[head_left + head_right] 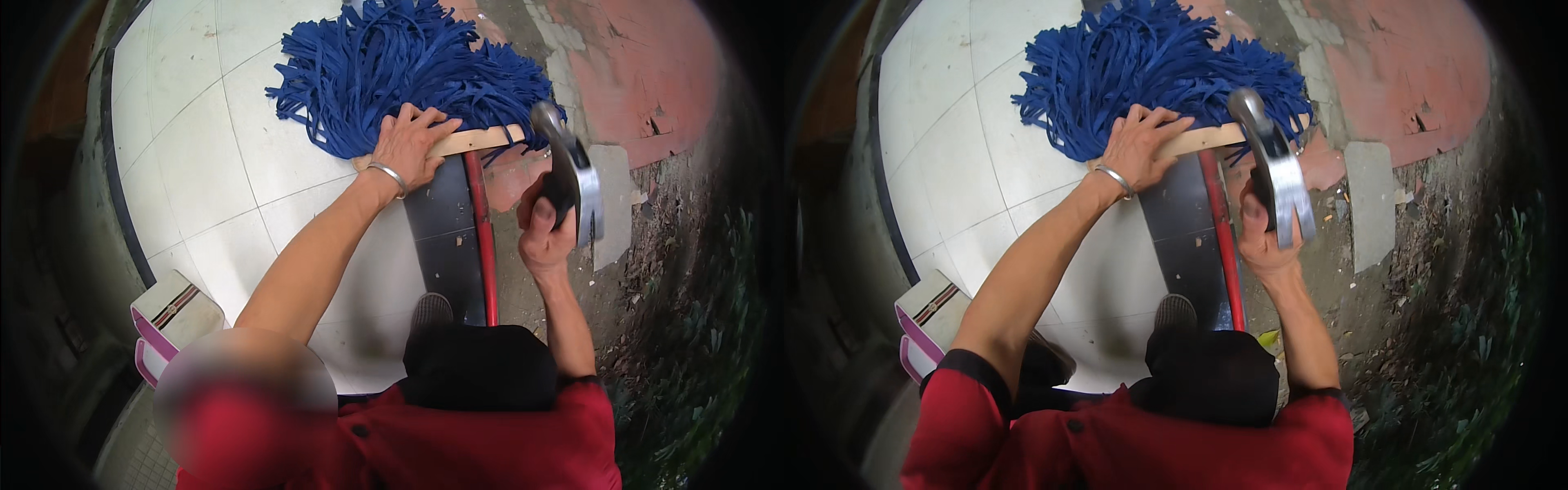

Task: The person sits on a tiled floor and uses a hammer to drive nails into the wooden head of a blue string mop. They repeatedly position the mop head and strike it with the hammer to secure the blue strings to the wood.

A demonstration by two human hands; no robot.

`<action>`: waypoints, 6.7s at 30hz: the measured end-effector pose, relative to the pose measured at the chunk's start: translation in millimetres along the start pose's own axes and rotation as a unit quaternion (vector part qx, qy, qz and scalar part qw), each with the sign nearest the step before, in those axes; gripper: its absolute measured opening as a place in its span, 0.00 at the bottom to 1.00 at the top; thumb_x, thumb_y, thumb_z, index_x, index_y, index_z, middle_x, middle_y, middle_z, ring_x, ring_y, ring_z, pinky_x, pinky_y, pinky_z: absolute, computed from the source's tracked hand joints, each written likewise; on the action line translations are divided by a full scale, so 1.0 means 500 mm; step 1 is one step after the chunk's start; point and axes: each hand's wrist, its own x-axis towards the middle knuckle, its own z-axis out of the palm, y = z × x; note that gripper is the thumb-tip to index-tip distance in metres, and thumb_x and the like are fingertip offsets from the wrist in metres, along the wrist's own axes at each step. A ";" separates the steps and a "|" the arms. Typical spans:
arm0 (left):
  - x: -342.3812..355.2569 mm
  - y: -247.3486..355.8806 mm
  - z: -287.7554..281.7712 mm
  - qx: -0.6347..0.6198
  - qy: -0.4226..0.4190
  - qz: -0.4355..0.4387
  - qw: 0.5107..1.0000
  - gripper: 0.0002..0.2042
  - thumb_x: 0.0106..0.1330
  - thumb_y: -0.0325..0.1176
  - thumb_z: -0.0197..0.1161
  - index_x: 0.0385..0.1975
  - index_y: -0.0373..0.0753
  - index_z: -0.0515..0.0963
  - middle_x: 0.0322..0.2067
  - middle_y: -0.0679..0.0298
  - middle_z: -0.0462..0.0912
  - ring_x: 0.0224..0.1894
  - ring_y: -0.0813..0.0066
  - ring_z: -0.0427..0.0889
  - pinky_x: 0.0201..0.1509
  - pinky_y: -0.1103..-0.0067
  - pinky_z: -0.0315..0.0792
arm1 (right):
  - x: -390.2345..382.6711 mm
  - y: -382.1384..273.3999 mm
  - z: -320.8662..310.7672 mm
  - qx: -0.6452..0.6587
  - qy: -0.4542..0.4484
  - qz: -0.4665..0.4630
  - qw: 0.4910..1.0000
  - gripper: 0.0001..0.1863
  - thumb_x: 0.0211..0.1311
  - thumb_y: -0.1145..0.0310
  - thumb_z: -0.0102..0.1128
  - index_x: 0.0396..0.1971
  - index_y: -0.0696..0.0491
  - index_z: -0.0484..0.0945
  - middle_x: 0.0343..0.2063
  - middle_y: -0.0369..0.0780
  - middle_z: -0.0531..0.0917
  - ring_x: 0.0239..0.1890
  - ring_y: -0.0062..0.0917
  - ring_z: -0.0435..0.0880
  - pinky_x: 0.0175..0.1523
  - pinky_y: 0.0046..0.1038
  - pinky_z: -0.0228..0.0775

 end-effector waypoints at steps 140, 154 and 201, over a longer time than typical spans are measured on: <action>-0.067 0.098 -0.215 -0.192 0.427 -0.130 0.874 0.52 0.46 0.48 0.77 0.69 0.32 0.56 0.64 0.38 0.64 0.66 0.41 0.65 0.68 0.61 0.65 | -0.137 -0.367 -0.078 0.721 -0.295 0.225 0.585 0.34 0.56 0.70 0.61 0.64 0.53 0.62 0.26 0.41 0.75 0.12 0.22 0.72 0.17 0.25 0.73; -0.150 0.094 -0.414 0.122 0.054 -0.106 0.985 0.19 0.51 0.27 0.59 0.46 0.35 0.77 0.34 0.48 0.85 0.40 0.46 0.84 0.46 0.61 0.77 | -0.106 -0.330 -0.129 0.216 -0.230 0.219 0.923 0.16 0.60 0.85 0.59 0.42 0.57 0.63 0.32 0.45 0.83 0.24 0.26 0.83 0.27 0.29 0.80; -0.037 -0.054 -0.119 0.192 -0.085 -0.113 0.971 0.27 0.48 0.44 0.74 0.48 0.41 0.77 0.43 0.58 0.82 0.50 0.59 0.81 0.54 0.56 0.68 | -0.050 -0.090 0.090 0.145 -0.090 0.213 0.962 0.19 0.74 0.49 0.52 0.37 0.52 0.74 0.19 0.32 0.73 0.12 0.12 0.66 0.14 0.16 0.53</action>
